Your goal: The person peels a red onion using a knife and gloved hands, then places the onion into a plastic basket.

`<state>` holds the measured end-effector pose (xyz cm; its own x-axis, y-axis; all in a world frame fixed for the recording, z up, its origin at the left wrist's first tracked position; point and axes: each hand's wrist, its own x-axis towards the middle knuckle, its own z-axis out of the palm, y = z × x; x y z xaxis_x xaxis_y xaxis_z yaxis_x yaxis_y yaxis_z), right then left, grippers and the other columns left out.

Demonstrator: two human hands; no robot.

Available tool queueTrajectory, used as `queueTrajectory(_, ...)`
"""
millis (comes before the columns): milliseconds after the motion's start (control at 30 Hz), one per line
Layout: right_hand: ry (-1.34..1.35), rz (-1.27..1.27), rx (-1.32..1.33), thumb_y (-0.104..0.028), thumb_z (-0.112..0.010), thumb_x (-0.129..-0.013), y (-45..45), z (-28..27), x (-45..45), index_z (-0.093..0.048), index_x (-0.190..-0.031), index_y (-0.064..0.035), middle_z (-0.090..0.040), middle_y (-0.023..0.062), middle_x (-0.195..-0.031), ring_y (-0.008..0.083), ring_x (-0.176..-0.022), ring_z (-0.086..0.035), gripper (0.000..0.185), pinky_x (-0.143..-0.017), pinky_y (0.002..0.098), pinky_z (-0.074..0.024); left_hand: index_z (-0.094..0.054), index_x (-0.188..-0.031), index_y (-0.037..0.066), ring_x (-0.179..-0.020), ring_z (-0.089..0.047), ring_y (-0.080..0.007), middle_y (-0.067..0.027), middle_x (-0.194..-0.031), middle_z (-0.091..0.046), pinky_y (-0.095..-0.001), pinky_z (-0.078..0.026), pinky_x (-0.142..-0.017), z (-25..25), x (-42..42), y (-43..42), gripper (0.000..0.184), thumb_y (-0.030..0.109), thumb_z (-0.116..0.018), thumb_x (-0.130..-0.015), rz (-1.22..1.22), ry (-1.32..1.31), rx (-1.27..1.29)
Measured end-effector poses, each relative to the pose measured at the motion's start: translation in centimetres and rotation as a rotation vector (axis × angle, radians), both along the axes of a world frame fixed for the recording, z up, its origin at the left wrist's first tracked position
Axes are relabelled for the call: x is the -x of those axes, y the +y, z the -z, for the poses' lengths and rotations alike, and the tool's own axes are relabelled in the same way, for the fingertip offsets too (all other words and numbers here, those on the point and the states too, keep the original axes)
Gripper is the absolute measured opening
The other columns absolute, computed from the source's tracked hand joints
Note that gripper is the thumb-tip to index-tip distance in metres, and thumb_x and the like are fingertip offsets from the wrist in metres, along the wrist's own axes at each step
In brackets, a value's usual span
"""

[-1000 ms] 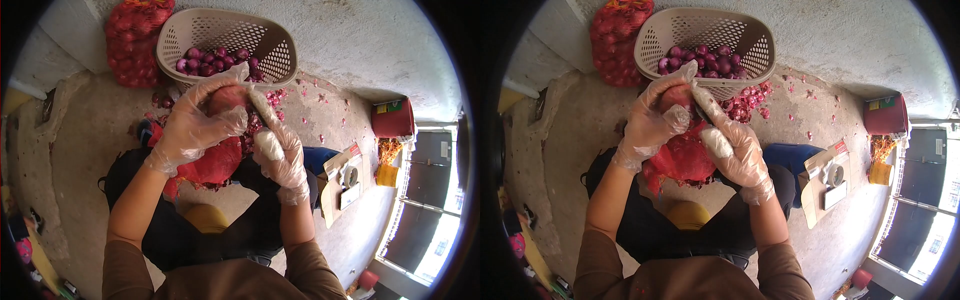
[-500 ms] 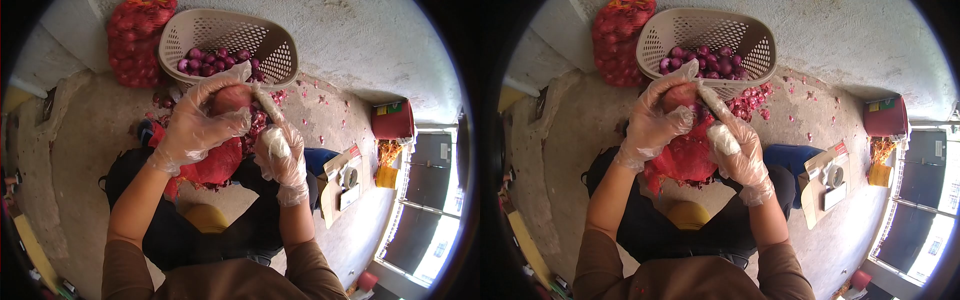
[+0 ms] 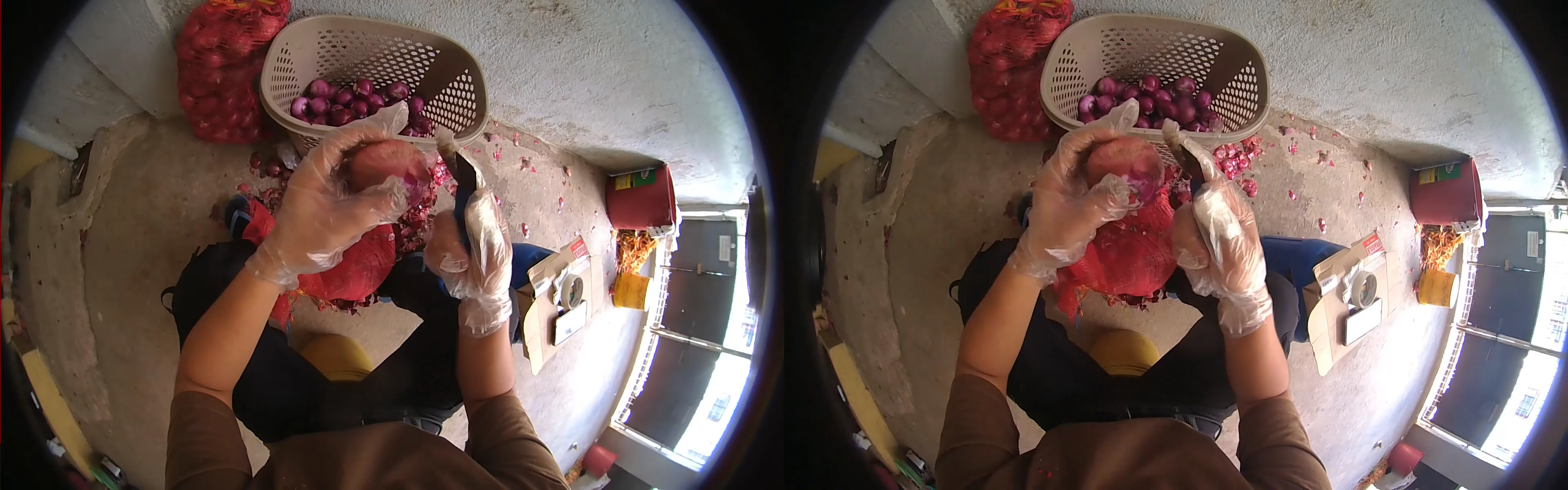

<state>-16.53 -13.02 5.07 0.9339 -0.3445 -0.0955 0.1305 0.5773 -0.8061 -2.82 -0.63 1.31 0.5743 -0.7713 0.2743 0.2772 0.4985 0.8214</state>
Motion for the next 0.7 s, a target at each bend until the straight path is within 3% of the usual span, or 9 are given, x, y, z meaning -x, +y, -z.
queueTrajectory(33, -0.010, -0.041, 0.079, -0.033, -0.061, -0.093, -0.6, 0.1, 0.0, -0.031, -0.149, 0.0016, -0.048, -0.0085, -0.063, -0.0001, -0.051, -0.037, 0.073, -0.047, 0.0154, -0.0301, -0.043, -0.135, 0.001, -0.111, -0.058, -0.0153, -0.0118, -0.124, -0.059, -0.0309, -0.052, -0.092, 0.3, 0.0, 0.0, 0.055, -0.004, -0.067, -0.086, 0.014, 0.029, 0.015)
queueTrajectory(133, 0.046, -0.080, 0.363, -0.024, -0.059, -0.091, -1.5, 1.1, 0.7, -0.026, -0.150, 0.0034, -0.060, 0.0013, -0.104, 0.0014, -0.061, -0.043, 0.073, -0.058, 0.0174, -0.0364, -0.042, -0.135, 0.001, -0.110, -0.058, -0.0147, -0.0116, -0.123, -0.059, -0.0298, -0.052, -0.091, 0.0, -0.1, 0.2, 0.053, -0.005, -0.063, -0.087, 0.029, 0.075, -0.026)
queueTrajectory(333, 0.070, -0.116, 0.787, -0.023, -0.059, -0.092, -1.9, 0.3, 0.8, -0.028, -0.150, 0.0022, -0.059, 0.0033, -0.109, 0.0047, -0.071, -0.044, 0.070, -0.065, 0.0194, -0.0365, -0.042, -0.135, 0.001, -0.108, -0.058, -0.0124, -0.0106, -0.127, -0.057, -0.0275, -0.051, -0.091, -0.9, -0.2, 0.3, 0.049, -0.004, -0.060, -0.089, 0.010, 0.117, -0.058)
queueTrajectory(700, 0.071, -0.118, 0.940, -0.022, -0.060, -0.092, -1.6, 0.0, 0.6, -0.032, -0.148, 0.0000, -0.057, 0.0071, -0.118, 0.0107, -0.089, -0.045, 0.066, -0.077, 0.0232, -0.0367, -0.043, -0.138, -0.001, -0.113, -0.056, -0.0123, -0.0097, -0.134, -0.053, -0.0275, -0.050, -0.093, -1.0, -0.5, 0.3, 0.054, -0.004, -0.062, -0.088, 0.053, 0.144, -0.039)
